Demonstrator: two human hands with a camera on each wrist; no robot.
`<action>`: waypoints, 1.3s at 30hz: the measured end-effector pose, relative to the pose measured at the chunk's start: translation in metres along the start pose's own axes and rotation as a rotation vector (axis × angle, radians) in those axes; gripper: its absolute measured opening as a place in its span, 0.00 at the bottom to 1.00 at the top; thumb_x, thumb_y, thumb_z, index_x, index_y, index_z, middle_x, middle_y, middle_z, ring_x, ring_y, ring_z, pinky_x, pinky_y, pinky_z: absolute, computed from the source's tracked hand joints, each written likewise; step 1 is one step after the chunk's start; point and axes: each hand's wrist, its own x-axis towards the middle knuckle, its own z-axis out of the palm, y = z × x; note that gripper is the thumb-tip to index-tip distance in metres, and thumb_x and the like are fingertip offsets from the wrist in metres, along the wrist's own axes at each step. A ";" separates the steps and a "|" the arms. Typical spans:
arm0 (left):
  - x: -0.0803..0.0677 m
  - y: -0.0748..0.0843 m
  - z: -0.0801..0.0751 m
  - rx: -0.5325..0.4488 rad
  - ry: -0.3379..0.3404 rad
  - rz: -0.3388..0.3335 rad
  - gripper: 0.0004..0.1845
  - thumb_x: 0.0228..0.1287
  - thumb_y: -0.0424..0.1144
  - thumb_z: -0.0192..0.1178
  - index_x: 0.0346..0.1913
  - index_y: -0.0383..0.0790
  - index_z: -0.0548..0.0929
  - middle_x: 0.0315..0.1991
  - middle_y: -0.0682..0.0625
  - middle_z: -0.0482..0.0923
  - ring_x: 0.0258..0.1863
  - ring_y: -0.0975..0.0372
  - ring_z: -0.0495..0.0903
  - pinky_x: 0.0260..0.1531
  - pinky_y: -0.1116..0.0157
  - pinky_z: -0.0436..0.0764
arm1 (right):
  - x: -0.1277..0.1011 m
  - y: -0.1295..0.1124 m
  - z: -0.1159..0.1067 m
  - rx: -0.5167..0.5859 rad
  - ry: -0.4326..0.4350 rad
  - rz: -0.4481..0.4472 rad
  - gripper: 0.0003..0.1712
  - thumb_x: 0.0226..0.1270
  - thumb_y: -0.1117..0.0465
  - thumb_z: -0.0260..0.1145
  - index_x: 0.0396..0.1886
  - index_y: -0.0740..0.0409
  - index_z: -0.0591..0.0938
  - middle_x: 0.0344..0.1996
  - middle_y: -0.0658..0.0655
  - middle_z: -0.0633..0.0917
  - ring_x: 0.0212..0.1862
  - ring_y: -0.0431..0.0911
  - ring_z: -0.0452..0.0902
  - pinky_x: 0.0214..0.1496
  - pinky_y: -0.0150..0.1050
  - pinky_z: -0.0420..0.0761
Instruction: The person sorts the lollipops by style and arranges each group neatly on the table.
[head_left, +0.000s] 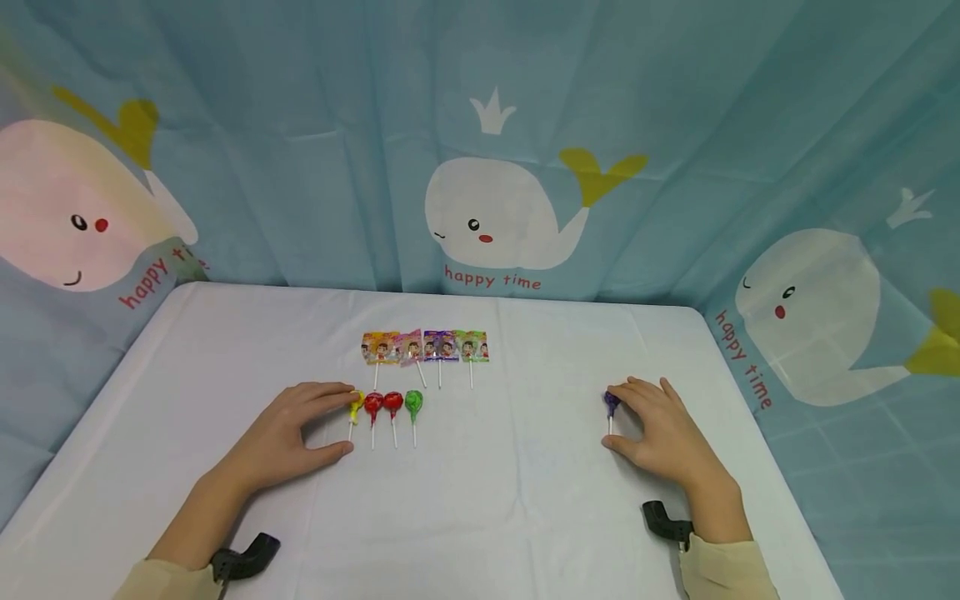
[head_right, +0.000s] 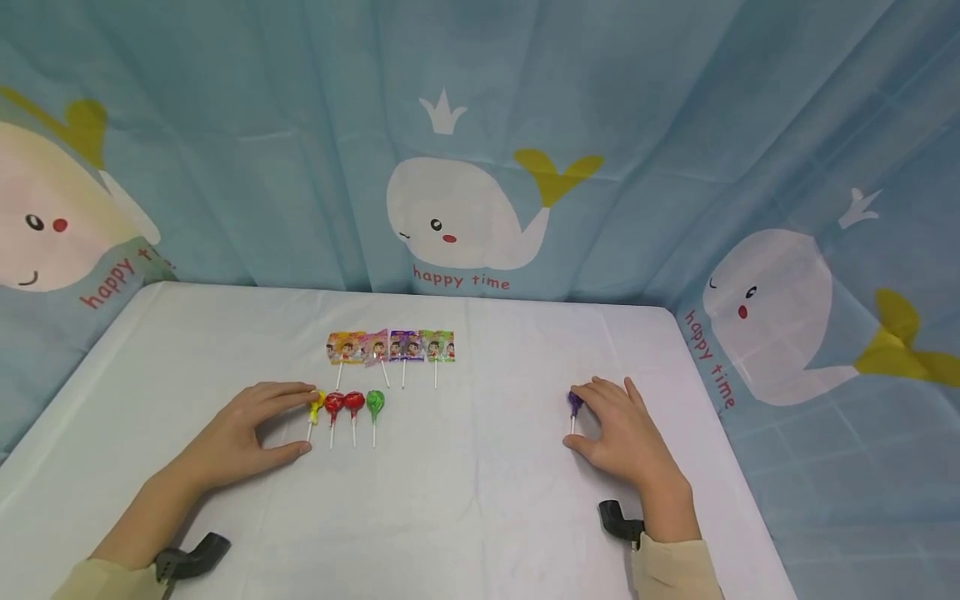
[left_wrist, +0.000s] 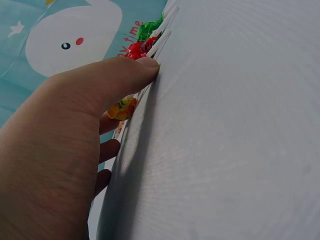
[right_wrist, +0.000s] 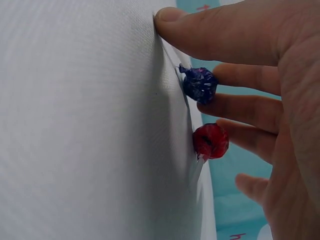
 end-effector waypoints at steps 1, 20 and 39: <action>0.000 0.000 0.000 -0.003 -0.001 -0.003 0.39 0.52 0.48 0.87 0.70 0.54 0.86 0.70 0.56 0.81 0.68 0.55 0.78 0.67 0.54 0.68 | 0.000 0.000 0.000 -0.001 0.001 -0.002 0.42 0.60 0.50 0.85 0.71 0.60 0.82 0.71 0.65 0.81 0.77 0.65 0.69 0.83 0.70 0.48; -0.002 0.000 0.001 0.007 -0.014 -0.026 0.40 0.52 0.48 0.87 0.71 0.55 0.86 0.71 0.58 0.80 0.70 0.59 0.76 0.67 0.51 0.71 | 0.008 -0.007 0.003 -0.023 0.058 -0.095 0.43 0.57 0.47 0.87 0.69 0.60 0.84 0.66 0.63 0.84 0.71 0.62 0.76 0.81 0.67 0.59; 0.001 0.004 -0.001 0.015 -0.015 -0.027 0.38 0.53 0.48 0.86 0.70 0.54 0.86 0.70 0.55 0.81 0.68 0.54 0.78 0.65 0.48 0.71 | 0.017 -0.016 0.005 0.012 0.094 -0.181 0.43 0.57 0.42 0.86 0.67 0.60 0.85 0.63 0.60 0.85 0.68 0.61 0.78 0.80 0.64 0.63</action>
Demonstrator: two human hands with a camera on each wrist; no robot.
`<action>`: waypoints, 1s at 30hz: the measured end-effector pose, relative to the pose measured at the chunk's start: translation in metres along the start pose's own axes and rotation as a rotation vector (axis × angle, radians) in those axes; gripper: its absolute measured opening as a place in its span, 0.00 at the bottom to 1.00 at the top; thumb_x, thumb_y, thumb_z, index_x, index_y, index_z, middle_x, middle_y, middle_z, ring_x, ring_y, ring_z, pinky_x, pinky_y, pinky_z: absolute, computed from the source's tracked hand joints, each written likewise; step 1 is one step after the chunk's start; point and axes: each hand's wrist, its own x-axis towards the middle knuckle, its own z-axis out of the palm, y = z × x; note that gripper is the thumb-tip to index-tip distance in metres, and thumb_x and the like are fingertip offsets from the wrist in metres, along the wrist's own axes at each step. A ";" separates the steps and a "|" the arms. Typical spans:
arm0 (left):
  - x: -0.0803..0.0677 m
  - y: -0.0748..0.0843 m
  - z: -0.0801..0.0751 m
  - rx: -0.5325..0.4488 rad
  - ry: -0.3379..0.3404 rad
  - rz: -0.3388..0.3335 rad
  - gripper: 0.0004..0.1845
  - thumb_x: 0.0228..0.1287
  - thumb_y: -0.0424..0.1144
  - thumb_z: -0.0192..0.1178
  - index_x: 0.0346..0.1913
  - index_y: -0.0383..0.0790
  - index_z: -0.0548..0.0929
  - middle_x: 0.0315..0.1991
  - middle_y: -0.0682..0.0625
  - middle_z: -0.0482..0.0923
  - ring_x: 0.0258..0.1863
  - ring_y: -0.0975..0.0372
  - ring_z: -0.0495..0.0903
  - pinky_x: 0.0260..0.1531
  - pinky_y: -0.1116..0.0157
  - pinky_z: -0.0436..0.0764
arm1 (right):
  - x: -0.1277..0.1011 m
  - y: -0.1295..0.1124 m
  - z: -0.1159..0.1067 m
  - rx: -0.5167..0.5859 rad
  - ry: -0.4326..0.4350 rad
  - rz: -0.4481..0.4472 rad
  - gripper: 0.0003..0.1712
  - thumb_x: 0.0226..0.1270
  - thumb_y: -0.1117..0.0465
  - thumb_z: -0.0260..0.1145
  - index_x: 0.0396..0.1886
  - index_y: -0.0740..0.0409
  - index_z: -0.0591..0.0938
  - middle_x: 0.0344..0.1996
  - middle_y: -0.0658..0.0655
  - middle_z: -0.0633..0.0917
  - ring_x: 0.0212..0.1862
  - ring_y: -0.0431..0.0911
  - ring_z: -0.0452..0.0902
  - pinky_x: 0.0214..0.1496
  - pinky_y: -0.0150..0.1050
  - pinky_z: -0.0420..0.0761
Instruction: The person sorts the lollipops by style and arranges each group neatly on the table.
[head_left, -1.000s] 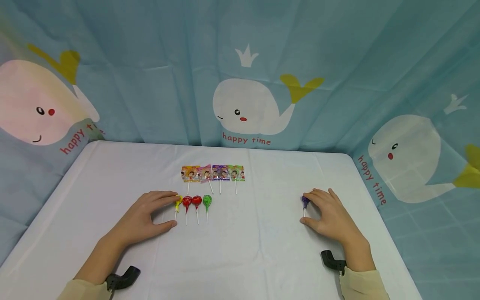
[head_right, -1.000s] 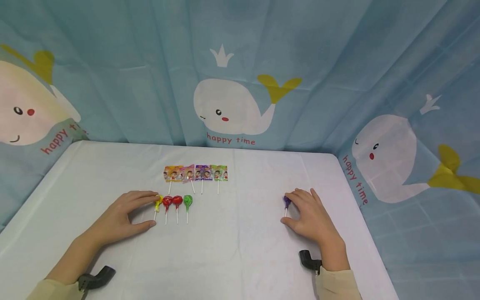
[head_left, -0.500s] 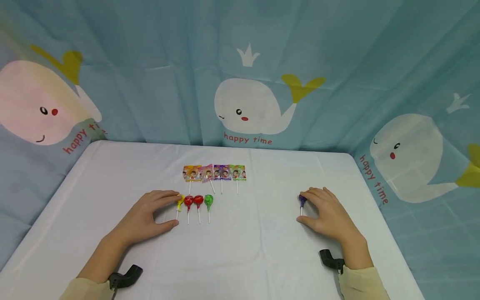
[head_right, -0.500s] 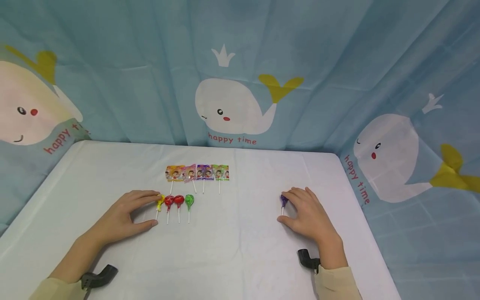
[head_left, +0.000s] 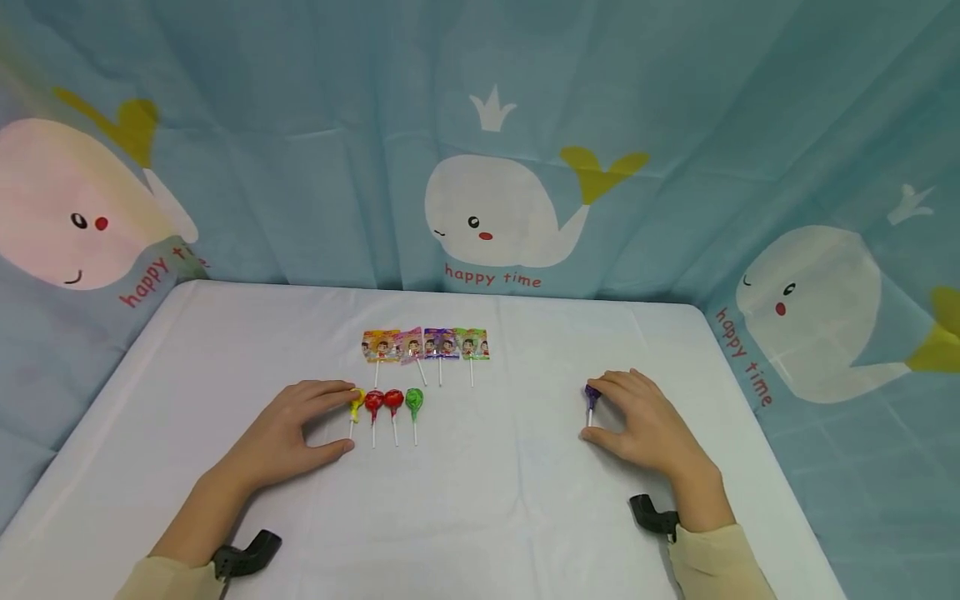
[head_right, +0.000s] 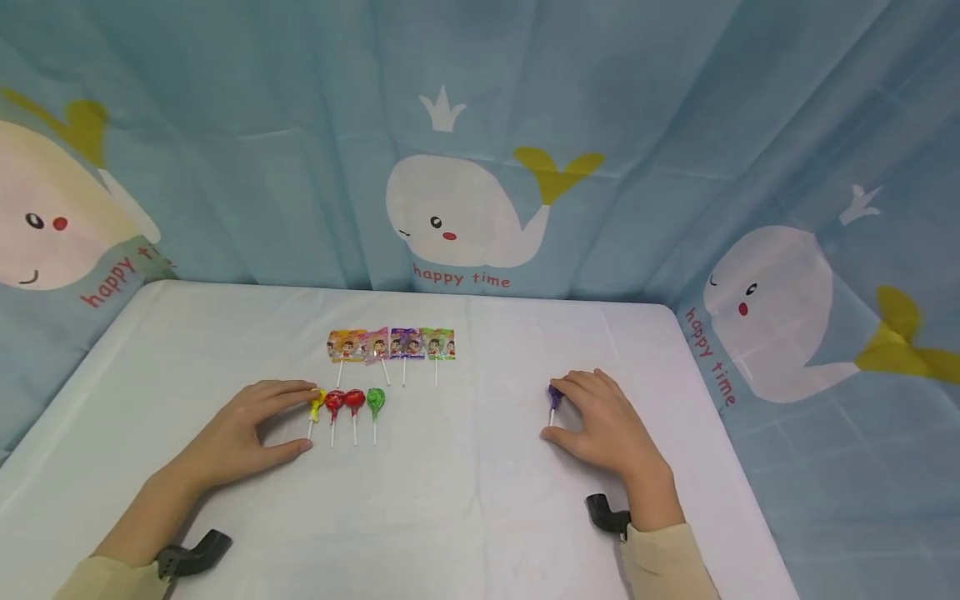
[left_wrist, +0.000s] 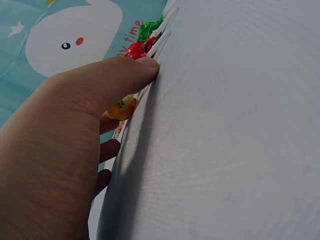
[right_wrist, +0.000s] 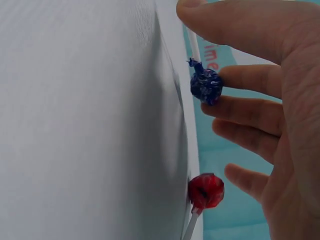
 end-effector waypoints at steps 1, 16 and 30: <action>0.000 0.000 0.000 0.002 0.001 0.003 0.38 0.53 0.48 0.86 0.70 0.54 0.86 0.70 0.55 0.81 0.68 0.54 0.78 0.65 0.48 0.71 | 0.001 -0.001 0.000 0.004 -0.001 -0.001 0.44 0.57 0.43 0.87 0.67 0.61 0.85 0.63 0.60 0.85 0.68 0.61 0.77 0.80 0.64 0.63; -0.002 -0.006 0.004 0.010 -0.001 -0.002 0.40 0.52 0.49 0.87 0.70 0.55 0.86 0.71 0.58 0.80 0.69 0.57 0.77 0.67 0.49 0.71 | 0.022 -0.020 0.008 0.021 -0.036 -0.049 0.44 0.60 0.40 0.84 0.69 0.60 0.85 0.64 0.58 0.85 0.69 0.59 0.77 0.82 0.61 0.62; -0.001 0.000 -0.001 0.005 -0.005 0.001 0.38 0.54 0.49 0.86 0.70 0.54 0.86 0.70 0.54 0.81 0.68 0.53 0.78 0.64 0.46 0.72 | 0.044 -0.036 0.018 -0.018 -0.062 -0.109 0.41 0.60 0.41 0.84 0.68 0.58 0.86 0.63 0.55 0.85 0.68 0.54 0.78 0.82 0.59 0.64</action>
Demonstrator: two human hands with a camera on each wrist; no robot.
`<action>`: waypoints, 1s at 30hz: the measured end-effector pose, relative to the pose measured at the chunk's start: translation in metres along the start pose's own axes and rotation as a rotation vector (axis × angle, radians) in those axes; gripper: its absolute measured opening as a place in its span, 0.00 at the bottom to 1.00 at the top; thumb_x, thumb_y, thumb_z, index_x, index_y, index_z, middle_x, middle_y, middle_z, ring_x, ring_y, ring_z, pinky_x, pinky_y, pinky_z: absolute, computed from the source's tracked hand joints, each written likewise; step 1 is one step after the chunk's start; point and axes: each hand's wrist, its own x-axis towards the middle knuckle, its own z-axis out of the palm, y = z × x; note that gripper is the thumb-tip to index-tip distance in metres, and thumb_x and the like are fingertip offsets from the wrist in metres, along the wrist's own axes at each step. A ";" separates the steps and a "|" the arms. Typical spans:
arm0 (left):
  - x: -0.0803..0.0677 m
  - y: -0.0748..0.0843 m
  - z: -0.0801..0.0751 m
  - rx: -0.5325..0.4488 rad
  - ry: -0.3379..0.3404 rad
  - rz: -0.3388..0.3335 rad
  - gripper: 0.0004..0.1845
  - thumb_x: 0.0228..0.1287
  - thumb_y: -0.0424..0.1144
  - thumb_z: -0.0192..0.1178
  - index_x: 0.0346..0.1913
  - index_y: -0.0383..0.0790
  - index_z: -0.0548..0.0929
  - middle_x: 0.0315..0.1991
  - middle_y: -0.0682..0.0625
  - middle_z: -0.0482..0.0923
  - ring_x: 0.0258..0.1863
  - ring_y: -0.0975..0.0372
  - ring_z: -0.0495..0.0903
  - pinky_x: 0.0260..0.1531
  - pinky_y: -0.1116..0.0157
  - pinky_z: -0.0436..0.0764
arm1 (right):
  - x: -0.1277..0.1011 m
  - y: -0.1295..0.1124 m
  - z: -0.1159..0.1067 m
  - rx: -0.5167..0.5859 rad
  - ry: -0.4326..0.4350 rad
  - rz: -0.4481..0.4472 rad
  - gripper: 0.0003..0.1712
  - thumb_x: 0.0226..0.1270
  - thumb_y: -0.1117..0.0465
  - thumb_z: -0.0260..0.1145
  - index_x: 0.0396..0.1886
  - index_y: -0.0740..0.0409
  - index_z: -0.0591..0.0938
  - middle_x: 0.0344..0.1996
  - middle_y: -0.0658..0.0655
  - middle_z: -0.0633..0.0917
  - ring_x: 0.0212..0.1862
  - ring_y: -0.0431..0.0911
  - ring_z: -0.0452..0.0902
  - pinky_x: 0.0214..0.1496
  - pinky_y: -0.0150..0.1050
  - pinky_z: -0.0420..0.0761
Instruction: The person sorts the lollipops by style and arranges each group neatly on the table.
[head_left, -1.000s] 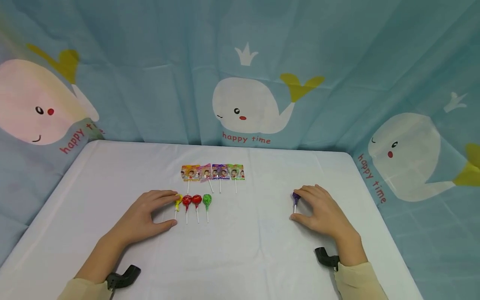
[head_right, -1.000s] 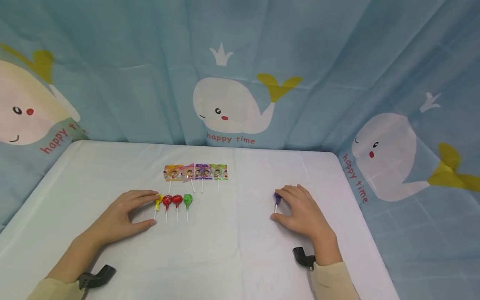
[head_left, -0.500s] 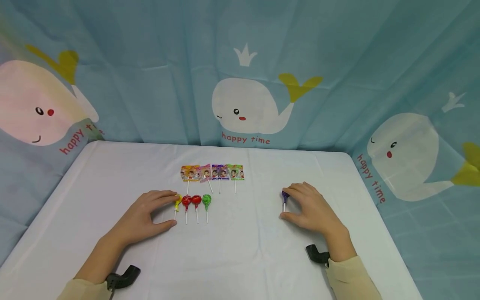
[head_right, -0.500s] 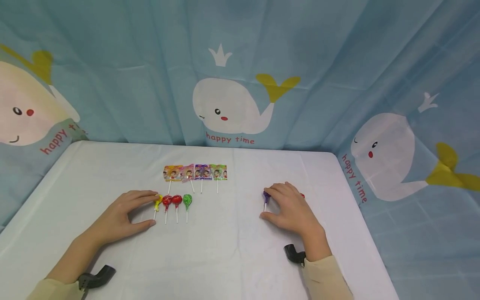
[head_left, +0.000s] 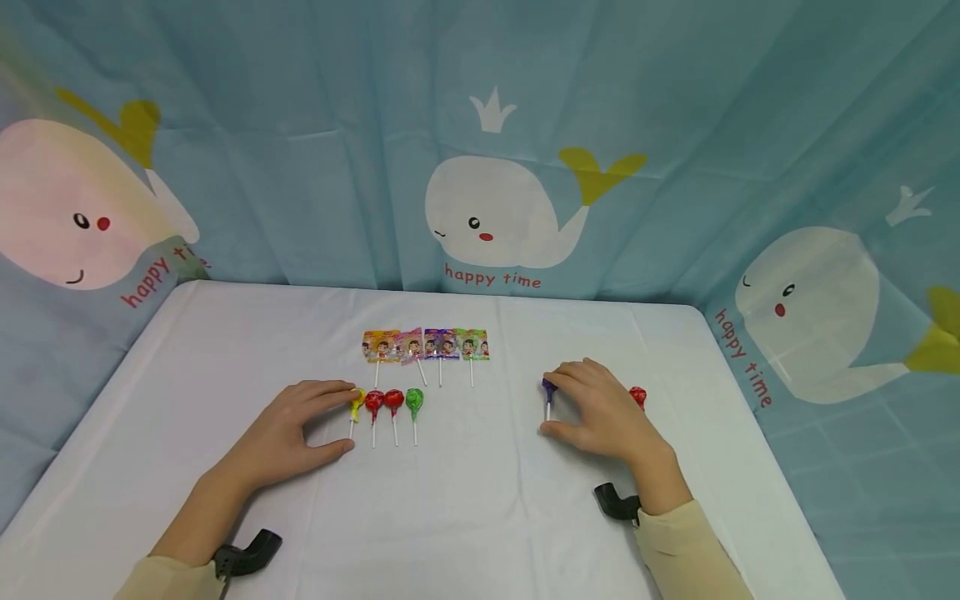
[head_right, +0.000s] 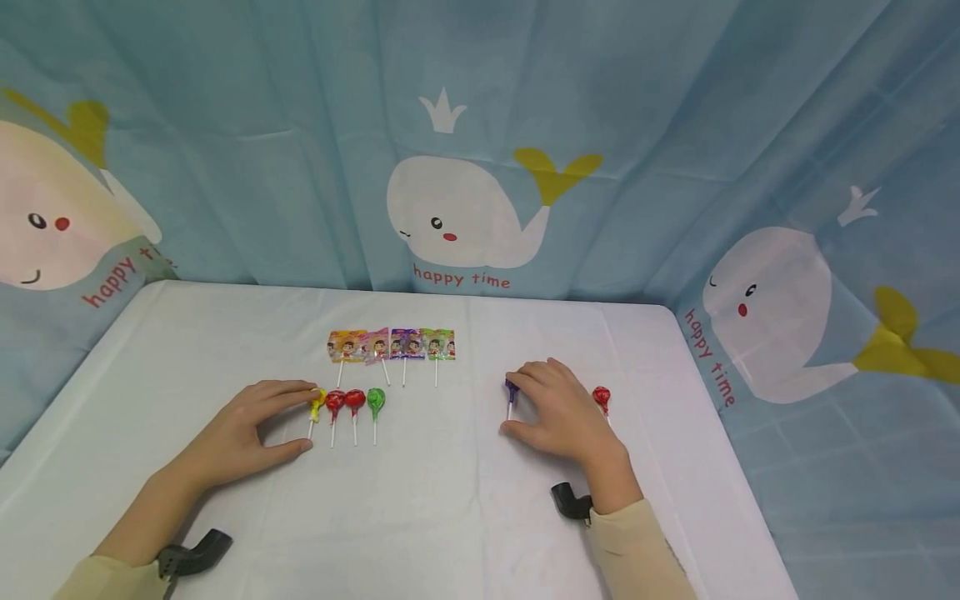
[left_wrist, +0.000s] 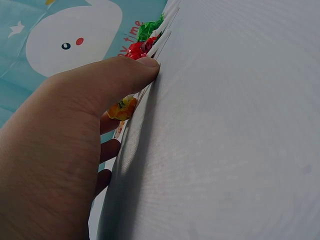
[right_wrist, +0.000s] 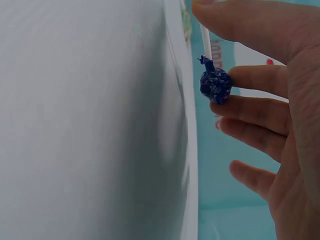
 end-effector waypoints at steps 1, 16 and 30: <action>0.000 0.000 0.000 0.000 0.000 0.000 0.38 0.54 0.49 0.86 0.70 0.54 0.86 0.70 0.54 0.81 0.68 0.53 0.78 0.64 0.46 0.72 | 0.001 -0.001 0.000 0.000 -0.002 -0.002 0.41 0.60 0.41 0.84 0.68 0.58 0.86 0.63 0.56 0.85 0.68 0.54 0.78 0.82 0.59 0.64; 0.001 0.001 -0.001 0.001 0.003 0.006 0.38 0.54 0.49 0.86 0.70 0.53 0.86 0.69 0.54 0.82 0.67 0.53 0.78 0.63 0.45 0.73 | 0.018 -0.013 0.004 0.002 -0.016 -0.045 0.41 0.61 0.41 0.84 0.68 0.59 0.85 0.62 0.55 0.85 0.68 0.53 0.78 0.83 0.57 0.64; 0.000 -0.001 0.000 0.002 -0.003 -0.009 0.38 0.55 0.50 0.86 0.70 0.53 0.86 0.70 0.53 0.81 0.68 0.52 0.78 0.64 0.42 0.74 | 0.034 -0.027 0.010 0.012 -0.025 -0.064 0.41 0.62 0.40 0.83 0.68 0.57 0.85 0.63 0.55 0.85 0.69 0.52 0.78 0.83 0.54 0.63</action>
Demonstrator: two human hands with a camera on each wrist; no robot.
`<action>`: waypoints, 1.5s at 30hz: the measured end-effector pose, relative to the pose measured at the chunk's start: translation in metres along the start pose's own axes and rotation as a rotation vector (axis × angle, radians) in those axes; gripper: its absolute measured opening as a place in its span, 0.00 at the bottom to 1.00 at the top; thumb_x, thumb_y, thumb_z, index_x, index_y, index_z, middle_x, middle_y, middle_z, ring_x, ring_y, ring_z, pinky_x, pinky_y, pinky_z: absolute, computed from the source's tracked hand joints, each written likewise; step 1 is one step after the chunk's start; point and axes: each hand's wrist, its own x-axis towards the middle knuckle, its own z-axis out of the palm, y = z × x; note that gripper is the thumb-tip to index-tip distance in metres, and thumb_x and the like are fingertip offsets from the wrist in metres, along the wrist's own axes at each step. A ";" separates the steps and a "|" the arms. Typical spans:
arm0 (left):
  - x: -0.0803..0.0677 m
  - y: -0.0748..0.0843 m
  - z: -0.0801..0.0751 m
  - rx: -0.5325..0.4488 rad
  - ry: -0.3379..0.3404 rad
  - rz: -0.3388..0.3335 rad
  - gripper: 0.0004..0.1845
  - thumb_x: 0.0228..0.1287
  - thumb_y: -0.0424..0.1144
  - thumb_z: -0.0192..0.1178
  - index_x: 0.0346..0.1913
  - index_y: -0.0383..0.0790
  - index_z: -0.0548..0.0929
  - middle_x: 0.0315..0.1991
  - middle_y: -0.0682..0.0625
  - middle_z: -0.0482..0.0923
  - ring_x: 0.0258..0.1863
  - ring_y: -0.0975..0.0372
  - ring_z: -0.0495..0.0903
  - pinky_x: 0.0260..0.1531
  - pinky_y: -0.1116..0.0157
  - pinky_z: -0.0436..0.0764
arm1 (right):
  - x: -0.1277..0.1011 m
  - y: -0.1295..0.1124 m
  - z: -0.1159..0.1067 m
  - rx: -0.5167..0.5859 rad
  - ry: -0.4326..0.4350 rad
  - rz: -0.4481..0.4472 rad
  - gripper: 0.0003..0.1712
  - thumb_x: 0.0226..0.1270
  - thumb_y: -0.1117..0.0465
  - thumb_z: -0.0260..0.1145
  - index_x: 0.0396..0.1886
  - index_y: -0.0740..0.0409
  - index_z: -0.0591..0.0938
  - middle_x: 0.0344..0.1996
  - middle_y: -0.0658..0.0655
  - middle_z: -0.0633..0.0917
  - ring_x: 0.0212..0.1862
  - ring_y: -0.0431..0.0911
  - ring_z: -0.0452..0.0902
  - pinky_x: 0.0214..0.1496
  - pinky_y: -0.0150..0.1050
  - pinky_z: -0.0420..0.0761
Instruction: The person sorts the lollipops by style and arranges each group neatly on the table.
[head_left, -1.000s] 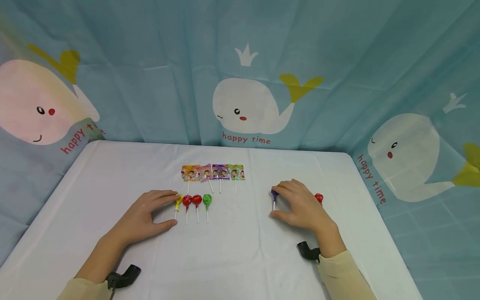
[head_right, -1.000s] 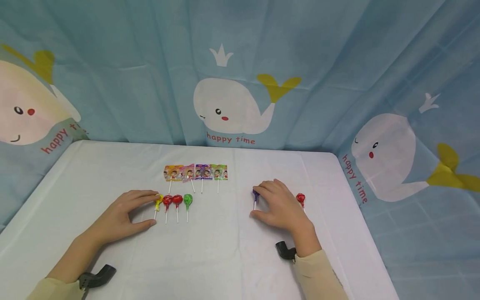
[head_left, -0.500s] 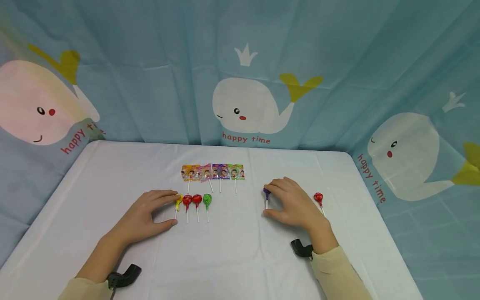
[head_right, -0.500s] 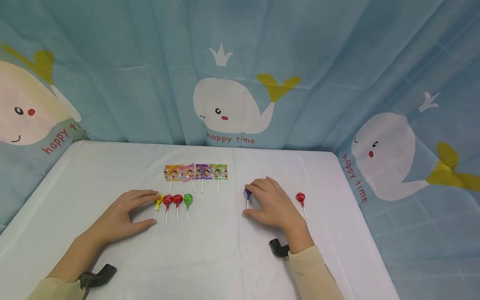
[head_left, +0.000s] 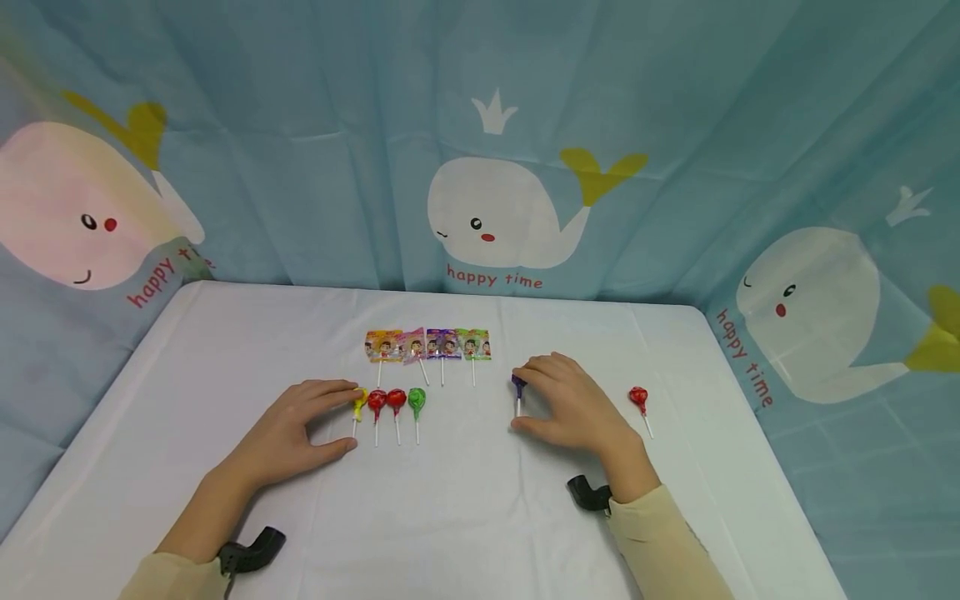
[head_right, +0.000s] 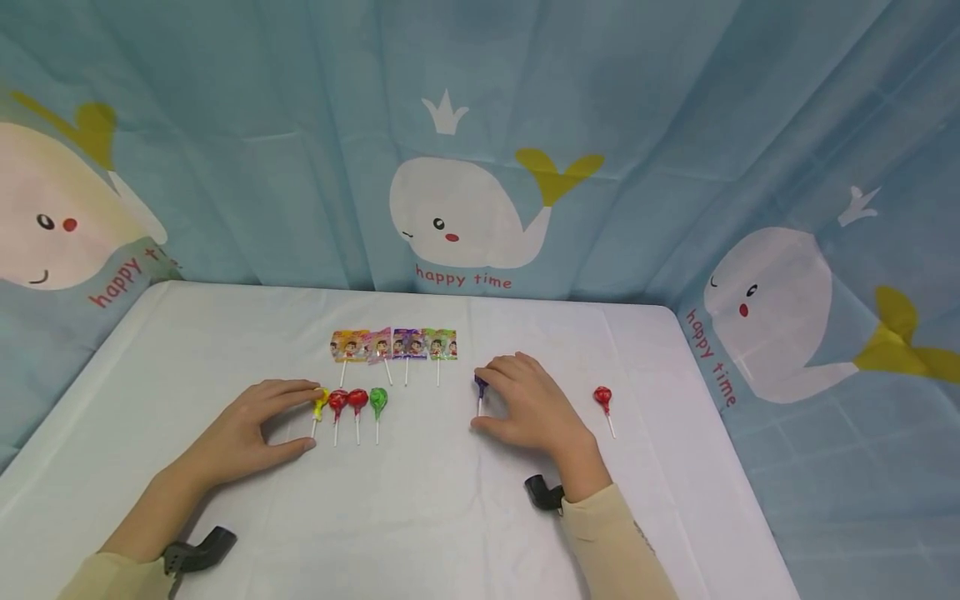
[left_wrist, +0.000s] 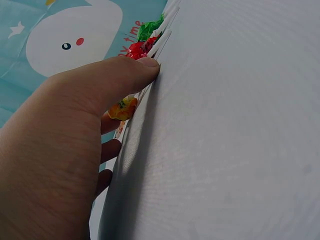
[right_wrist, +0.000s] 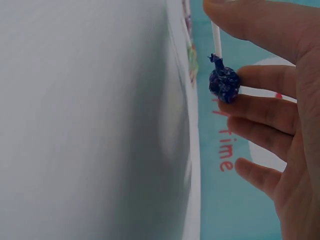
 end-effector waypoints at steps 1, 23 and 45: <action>0.000 0.000 0.000 0.001 0.000 0.001 0.38 0.55 0.50 0.86 0.70 0.53 0.86 0.70 0.53 0.81 0.68 0.53 0.78 0.64 0.42 0.74 | 0.002 -0.001 0.001 0.001 0.001 -0.004 0.41 0.62 0.40 0.83 0.68 0.57 0.85 0.63 0.54 0.85 0.69 0.52 0.78 0.83 0.54 0.63; 0.000 0.001 0.001 0.010 -0.010 -0.010 0.38 0.55 0.50 0.85 0.70 0.53 0.86 0.69 0.53 0.81 0.68 0.52 0.78 0.65 0.40 0.74 | 0.025 -0.021 0.014 0.028 0.006 -0.095 0.39 0.64 0.40 0.82 0.68 0.57 0.85 0.63 0.54 0.85 0.68 0.52 0.78 0.82 0.55 0.66; 0.000 -0.001 0.001 0.006 -0.005 0.000 0.37 0.56 0.51 0.85 0.71 0.55 0.86 0.70 0.55 0.81 0.68 0.53 0.78 0.65 0.41 0.74 | 0.041 -0.032 0.024 0.036 0.026 -0.167 0.39 0.65 0.40 0.81 0.68 0.58 0.85 0.63 0.55 0.85 0.69 0.52 0.78 0.80 0.50 0.68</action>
